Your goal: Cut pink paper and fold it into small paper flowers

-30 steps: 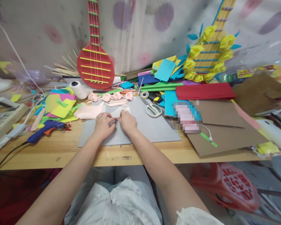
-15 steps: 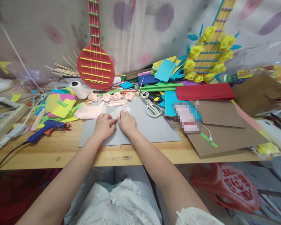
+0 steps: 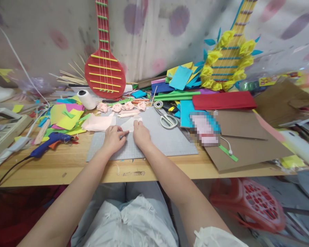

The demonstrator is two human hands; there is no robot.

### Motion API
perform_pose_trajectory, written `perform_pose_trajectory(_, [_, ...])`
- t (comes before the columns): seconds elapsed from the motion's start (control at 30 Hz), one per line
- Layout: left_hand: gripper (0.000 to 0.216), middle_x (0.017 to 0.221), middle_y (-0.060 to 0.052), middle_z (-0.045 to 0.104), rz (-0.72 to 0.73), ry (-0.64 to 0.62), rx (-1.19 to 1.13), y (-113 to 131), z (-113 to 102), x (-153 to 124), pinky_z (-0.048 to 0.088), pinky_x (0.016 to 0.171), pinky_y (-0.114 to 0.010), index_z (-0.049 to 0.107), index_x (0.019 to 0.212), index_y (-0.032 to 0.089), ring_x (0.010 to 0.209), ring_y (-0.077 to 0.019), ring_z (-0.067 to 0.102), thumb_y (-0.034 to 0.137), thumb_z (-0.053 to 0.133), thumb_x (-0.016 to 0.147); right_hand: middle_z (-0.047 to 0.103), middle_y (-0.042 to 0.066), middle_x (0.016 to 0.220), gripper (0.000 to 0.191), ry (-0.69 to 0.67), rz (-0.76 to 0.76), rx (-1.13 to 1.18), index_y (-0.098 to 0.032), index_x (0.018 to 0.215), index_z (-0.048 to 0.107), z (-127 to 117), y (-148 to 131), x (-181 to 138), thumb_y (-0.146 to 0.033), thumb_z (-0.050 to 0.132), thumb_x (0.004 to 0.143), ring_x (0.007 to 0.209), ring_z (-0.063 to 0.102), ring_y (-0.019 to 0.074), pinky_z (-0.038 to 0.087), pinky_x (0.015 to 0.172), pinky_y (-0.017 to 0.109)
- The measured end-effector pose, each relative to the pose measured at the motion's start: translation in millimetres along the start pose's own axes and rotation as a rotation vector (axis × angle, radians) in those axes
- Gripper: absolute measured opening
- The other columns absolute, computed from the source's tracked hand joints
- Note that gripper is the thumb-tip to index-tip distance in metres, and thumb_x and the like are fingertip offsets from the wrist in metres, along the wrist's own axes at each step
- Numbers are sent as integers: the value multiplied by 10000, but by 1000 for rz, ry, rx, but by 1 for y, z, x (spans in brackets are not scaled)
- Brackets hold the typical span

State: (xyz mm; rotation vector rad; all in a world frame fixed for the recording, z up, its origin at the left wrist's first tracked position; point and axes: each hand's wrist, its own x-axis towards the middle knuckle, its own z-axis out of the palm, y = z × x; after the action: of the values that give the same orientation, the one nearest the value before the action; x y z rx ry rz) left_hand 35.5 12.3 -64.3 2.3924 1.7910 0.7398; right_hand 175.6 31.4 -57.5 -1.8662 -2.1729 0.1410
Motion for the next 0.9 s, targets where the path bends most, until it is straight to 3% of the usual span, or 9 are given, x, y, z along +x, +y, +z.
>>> perform_pose_trajectory(0.13, [325, 972, -77, 505, 0, 47, -97, -4, 2, 1, 370, 911, -408, 666, 956, 234, 981, -245, 446, 166, 538, 665, 524, 99, 1009, 243, 19, 11, 67, -168, 1023, 448, 0, 2, 0, -100, 319, 829, 771, 548, 181, 393, 627, 281])
perform_pose_trajectory(0.3, [524, 1091, -86, 447, -125, 59, -333, -13, 3, 14, 429, 894, -339, 508, 1131, 202, 1018, -196, 498, 62, 501, 626, 552, 66, 932, 180, 108, -3, 300, -183, 909, 481, 5, 13, 3, -123, 372, 780, 799, 527, 177, 382, 668, 278])
perform_pose_trajectory(0.43, [572, 1169, -99, 417, -269, -43, -504, -19, 2, 28, 486, 750, -293, 448, 1143, 202, 848, -138, 580, 26, 504, 602, 554, 29, 837, 144, 164, -14, 453, -198, 843, 478, 8, 19, 6, -148, 412, 724, 729, 510, 157, 367, 635, 264])
perform_pose_trajectory(0.53, [623, 1205, -113, 410, -285, -132, -566, -22, 1, 36, 491, 694, -286, 407, 1171, 199, 704, -92, 580, 29, 533, 585, 547, 2, 772, 121, 178, 18, 536, -206, 816, 471, 8, 20, 6, -171, 427, 709, 662, 497, 138, 359, 606, 252])
perform_pose_trajectory(0.63, [618, 1209, -92, 446, -189, -218, -634, -22, -1, 39, 483, 636, -247, 406, 1158, 208, 689, -79, 573, 16, 522, 583, 538, -23, 724, 97, 179, 63, 620, -211, 798, 462, 6, 21, 5, -203, 450, 702, 606, 490, 120, 360, 592, 243])
perform_pose_trajectory(0.7, [515, 1156, -58, 502, -67, -212, -613, -21, -3, 38, 478, 647, -237, 455, 1103, 206, 726, -86, 570, 31, 501, 621, 534, -32, 710, 101, 200, 84, 683, -211, 799, 456, 7, 23, 6, -213, 457, 698, 589, 491, 112, 368, 592, 240])
perform_pose_trajectory(0.83, [143, 974, -28, 593, 179, -203, -443, -20, -11, 34, 471, 745, -263, 586, 800, 181, 821, -117, 566, 111, 490, 722, 514, -43, 676, 114, 252, 93, 774, -211, 805, 448, 11, 27, 9, -211, 456, 692, 583, 496, 109, 386, 593, 235])
perform_pose_trajectory(0.9, [130, 943, -28, 607, 273, -226, -348, -20, -14, 30, 462, 784, -272, 600, 729, 182, 847, -124, 568, 123, 485, 747, 507, -50, 663, 118, 245, 86, 797, -213, 806, 446, 13, 28, 10, -205, 455, 688, 570, 496, 106, 391, 587, 233])
